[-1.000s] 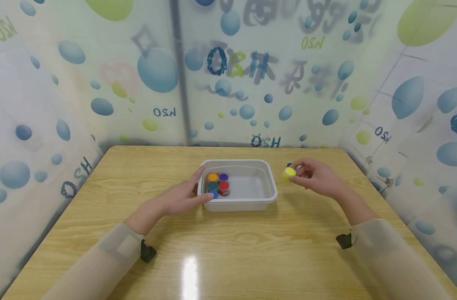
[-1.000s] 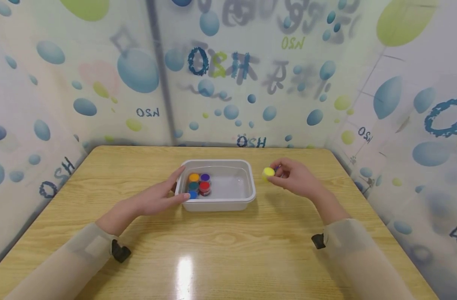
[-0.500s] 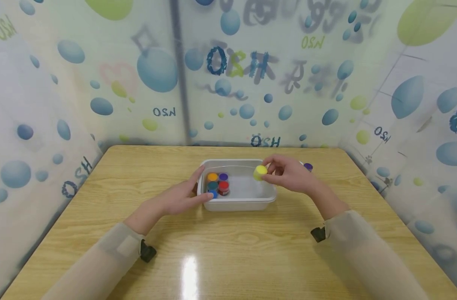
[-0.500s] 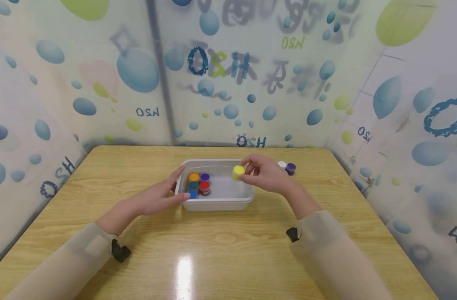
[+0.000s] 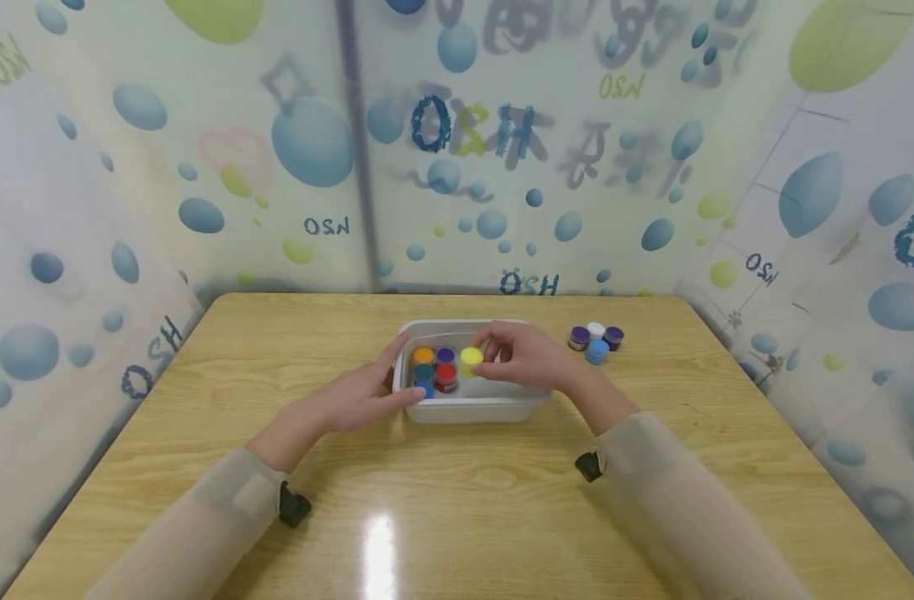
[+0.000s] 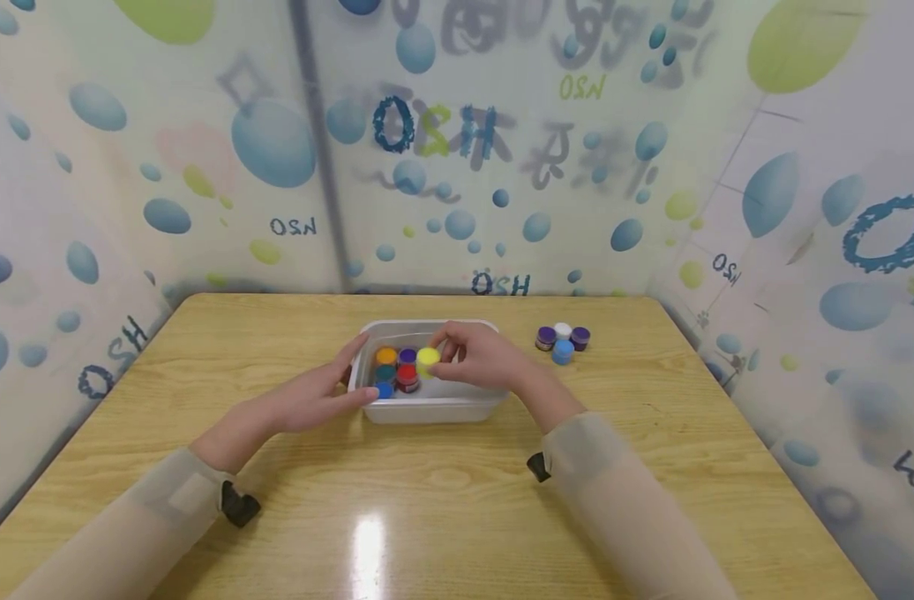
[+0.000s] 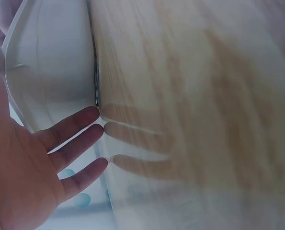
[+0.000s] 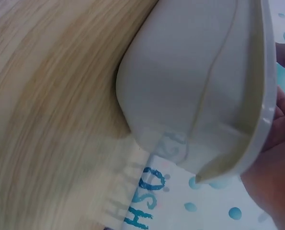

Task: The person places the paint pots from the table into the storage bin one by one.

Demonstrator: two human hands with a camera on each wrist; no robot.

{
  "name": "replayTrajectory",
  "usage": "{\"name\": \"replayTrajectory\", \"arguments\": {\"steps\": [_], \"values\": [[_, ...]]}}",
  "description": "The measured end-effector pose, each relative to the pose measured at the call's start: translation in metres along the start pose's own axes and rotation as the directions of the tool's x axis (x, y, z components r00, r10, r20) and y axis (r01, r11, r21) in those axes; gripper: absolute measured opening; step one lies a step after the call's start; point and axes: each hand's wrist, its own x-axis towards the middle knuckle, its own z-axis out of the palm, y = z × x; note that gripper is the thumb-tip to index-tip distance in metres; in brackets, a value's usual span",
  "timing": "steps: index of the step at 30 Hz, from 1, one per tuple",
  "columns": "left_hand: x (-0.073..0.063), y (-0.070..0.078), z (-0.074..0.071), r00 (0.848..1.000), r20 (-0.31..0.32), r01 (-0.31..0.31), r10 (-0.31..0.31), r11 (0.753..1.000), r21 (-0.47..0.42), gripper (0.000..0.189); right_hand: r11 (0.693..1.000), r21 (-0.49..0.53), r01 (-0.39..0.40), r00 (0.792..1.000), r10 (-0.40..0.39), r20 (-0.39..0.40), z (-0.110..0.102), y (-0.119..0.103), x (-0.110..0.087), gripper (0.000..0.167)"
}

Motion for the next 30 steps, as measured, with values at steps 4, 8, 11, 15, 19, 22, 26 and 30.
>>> {"name": "replayTrajectory", "arguments": {"steps": [4, 8, 11, 15, 19, 22, 26, 30], "values": [[0.001, 0.0, 0.001, 1.0, 0.0, -0.005, 0.005, 1.0, -0.008, 0.109, 1.0, -0.007, 0.022, 0.999, -0.021, 0.038, 0.007, 0.001, 0.008, 0.025], [0.002, -0.001, 0.002, 1.0, -0.005, -0.017, 0.017, 1.0, -0.004, 0.108, 1.0, -0.014, -0.027, 0.995, 0.028, 0.094, 0.014, 0.001, 0.012, 0.024], [0.002, -0.001, 0.002, 1.0, -0.004, -0.024, 0.024, 1.0, -0.003, 0.107, 0.996, -0.034, -0.081, 0.986, 0.085, 0.14, 0.02, 0.003, 0.015, 0.024], [0.003, -0.001, 0.003, 0.999, 0.0, -0.032, 0.032, 0.999, -0.011, 0.106, 0.996, -0.038, -0.075, 0.981, 0.081, 0.175, 0.027, 0.006, 0.019, 0.024], [0.002, -0.001, 0.002, 0.999, 0.0, -0.035, 0.035, 0.999, -0.01, 0.105, 0.999, -0.02, -0.037, 0.977, 0.041, 0.209, 0.032, 0.008, 0.024, 0.023], [0.002, -0.001, 0.003, 0.999, -0.004, -0.032, 0.032, 0.999, -0.003, 0.106, 0.999, -0.014, -0.037, 0.972, 0.039, 0.231, 0.034, 0.008, 0.026, 0.023], [0.001, 0.0, 0.002, 1.0, -0.01, -0.024, 0.024, 1.0, 0.0, 0.106, 0.999, -0.009, -0.05, 0.967, 0.05, 0.25, 0.035, 0.007, 0.028, 0.023], [0.001, -0.001, 0.002, 1.0, -0.01, -0.024, 0.024, 1.0, 0.003, 0.106, 0.998, -0.002, -0.069, 0.962, 0.067, 0.265, 0.036, 0.007, 0.029, 0.023]]}}
